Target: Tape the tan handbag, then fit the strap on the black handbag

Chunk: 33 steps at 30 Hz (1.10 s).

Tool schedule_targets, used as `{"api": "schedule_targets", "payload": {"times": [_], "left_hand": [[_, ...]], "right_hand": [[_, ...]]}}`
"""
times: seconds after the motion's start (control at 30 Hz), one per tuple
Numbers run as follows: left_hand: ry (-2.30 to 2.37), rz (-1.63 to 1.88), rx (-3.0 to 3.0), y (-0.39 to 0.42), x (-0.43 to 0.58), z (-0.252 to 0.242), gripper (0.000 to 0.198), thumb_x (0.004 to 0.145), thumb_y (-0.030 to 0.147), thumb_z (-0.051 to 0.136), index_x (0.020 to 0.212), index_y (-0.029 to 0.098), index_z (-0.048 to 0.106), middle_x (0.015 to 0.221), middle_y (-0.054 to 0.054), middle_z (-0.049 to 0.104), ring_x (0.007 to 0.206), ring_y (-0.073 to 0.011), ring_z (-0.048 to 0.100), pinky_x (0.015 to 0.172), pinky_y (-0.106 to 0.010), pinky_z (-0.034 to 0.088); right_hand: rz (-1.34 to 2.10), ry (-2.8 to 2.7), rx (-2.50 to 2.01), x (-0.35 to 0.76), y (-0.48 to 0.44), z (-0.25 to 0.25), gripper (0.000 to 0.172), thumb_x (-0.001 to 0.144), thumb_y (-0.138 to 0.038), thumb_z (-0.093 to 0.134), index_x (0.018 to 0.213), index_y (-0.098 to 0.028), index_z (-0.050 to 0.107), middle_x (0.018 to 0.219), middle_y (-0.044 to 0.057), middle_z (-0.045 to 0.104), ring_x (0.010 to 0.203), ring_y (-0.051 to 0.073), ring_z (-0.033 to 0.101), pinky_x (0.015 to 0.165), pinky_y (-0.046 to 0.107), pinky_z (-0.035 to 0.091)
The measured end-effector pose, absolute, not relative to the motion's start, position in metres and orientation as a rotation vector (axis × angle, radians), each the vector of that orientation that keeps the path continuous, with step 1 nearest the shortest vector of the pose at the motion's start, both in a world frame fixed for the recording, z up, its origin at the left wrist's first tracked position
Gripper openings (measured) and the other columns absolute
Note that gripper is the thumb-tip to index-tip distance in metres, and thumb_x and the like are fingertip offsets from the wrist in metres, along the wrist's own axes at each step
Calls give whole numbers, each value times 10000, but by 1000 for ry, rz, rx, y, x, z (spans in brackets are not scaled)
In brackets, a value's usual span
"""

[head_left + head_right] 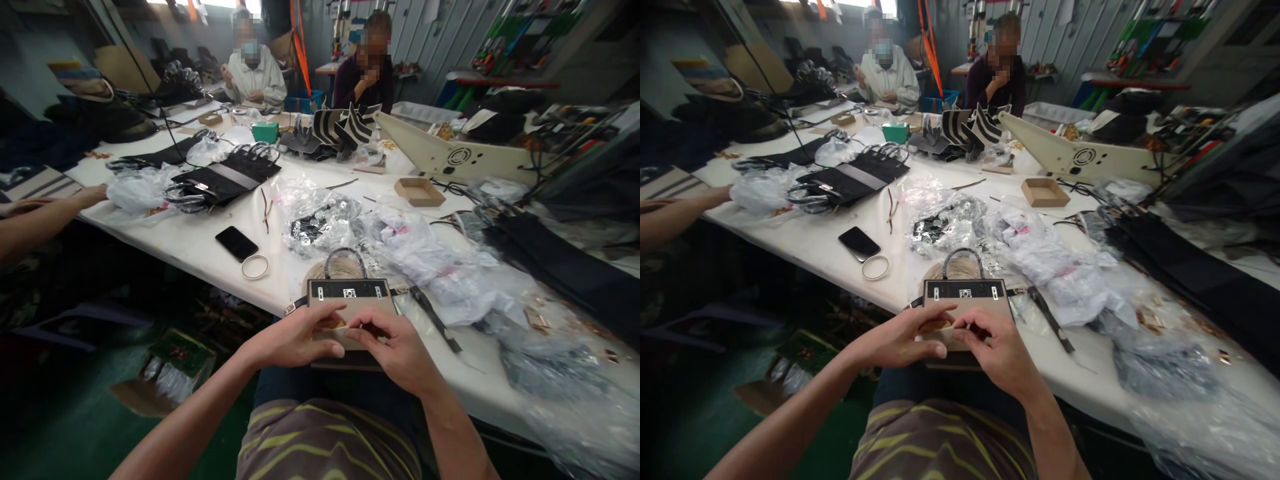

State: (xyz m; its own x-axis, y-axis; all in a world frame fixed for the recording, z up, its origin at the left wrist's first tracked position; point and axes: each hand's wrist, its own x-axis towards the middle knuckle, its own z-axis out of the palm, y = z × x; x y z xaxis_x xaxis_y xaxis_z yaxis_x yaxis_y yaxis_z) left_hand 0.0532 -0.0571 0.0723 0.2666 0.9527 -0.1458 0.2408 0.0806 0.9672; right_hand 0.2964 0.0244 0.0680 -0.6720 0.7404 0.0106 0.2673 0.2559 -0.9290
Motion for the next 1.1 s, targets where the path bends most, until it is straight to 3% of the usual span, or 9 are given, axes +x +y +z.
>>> {"api": "schedule_targets", "payload": {"times": [0.07, 0.13, 0.23, 0.37, 0.53, 0.67, 0.8, 0.9, 1.1], "left_hand": [[1140, 804, 1408, -52, 60, 72, 522, 985, 387, 755, 1478, 222, 713, 1269, -129, 824, 1166, -301, 763, 965, -355, 585], [1135, 759, 1352, -49, 66, 68, 319, 1043, 423, 647, 1159, 179, 817, 992, -96, 841, 878, -229, 773, 774, -293, 577], [1258, 719, 1242, -47, 74, 60, 440, 1068, 520, 571, 883, 171, 763, 653, -27, 715, 552, -152, 634, 562, -248, 476], [1544, 721, 1206, -38, 75, 54, 523, 1002, 615, 638, 698, 193, 687, 501, 7, 582, 475, -161, 588, 486, -262, 391], [1707, 631, 1436, 7, 68, 63, 499, 989, 504, 656, 598, 195, 683, 496, -32, 599, 450, -161, 507, 495, -318, 310], [1707, 433, 1472, 43, 63, 65, 472, 965, 356, 646, 522, 197, 684, 477, -63, 604, 427, -192, 507, 522, -354, 345], [1737, 446, 1486, 54, 61, 56, 479, 866, 258, 725, 404, 210, 610, 406, -63, 535, 414, -180, 457, 536, -347, 361], [1668, 557, 1417, 51, 58, 47, 442, 805, 227, 773, 392, 210, 615, 356, -33, 467, 363, -156, 402, 516, -333, 374], [1622, 565, 1328, 55, 54, 35, 407, 761, 280, 746, 379, 201, 632, 334, -58, 481, 288, -181, 412, 434, -343, 348]], "right_hand": [[1362, -2092, -900, 301, 25, 69, 208, 1047, -427, 724, 976, -248, 802, 946, 30, 766, 785, 190, 624, 705, 310, 494], [1284, -2037, -979, 305, 25, 65, 223, 1039, -446, 741, 974, -240, 793, 908, 29, 757, 777, 194, 634, 687, 307, 491], [1222, -1899, -1157, 308, 24, 52, 303, 1025, -524, 754, 988, -223, 768, 835, 22, 736, 707, 188, 615, 631, 304, 468], [1166, -1793, -1267, 298, 27, 35, 363, 1012, -577, 739, 1004, -215, 765, 908, 52, 772, 738, 204, 658, 660, 311, 509], [997, -1718, -1413, 272, 51, 23, 391, 974, -587, 713, 986, -206, 800, 883, 96, 806, 772, 254, 711, 756, 367, 544], [888, -1761, -1500, 261, 68, 12, 403, 944, -565, 671, 949, -189, 816, 890, 130, 825, 783, 280, 722, 799, 399, 539], [835, -1818, -1486, 260, 70, 9, 405, 935, -554, 657, 938, -186, 825, 903, 144, 833, 786, 291, 725, 813, 415, 537], [815, -1843, -1469, 260, 68, 10, 368, 949, -515, 654, 935, -191, 826, 911, 138, 834, 808, 290, 736, 842, 412, 545], [703, -1951, -1425, 257, 70, 1, 342, 996, -455, 602, 955, -188, 813, 968, 146, 830, 856, 290, 737, 865, 415, 554]]}}
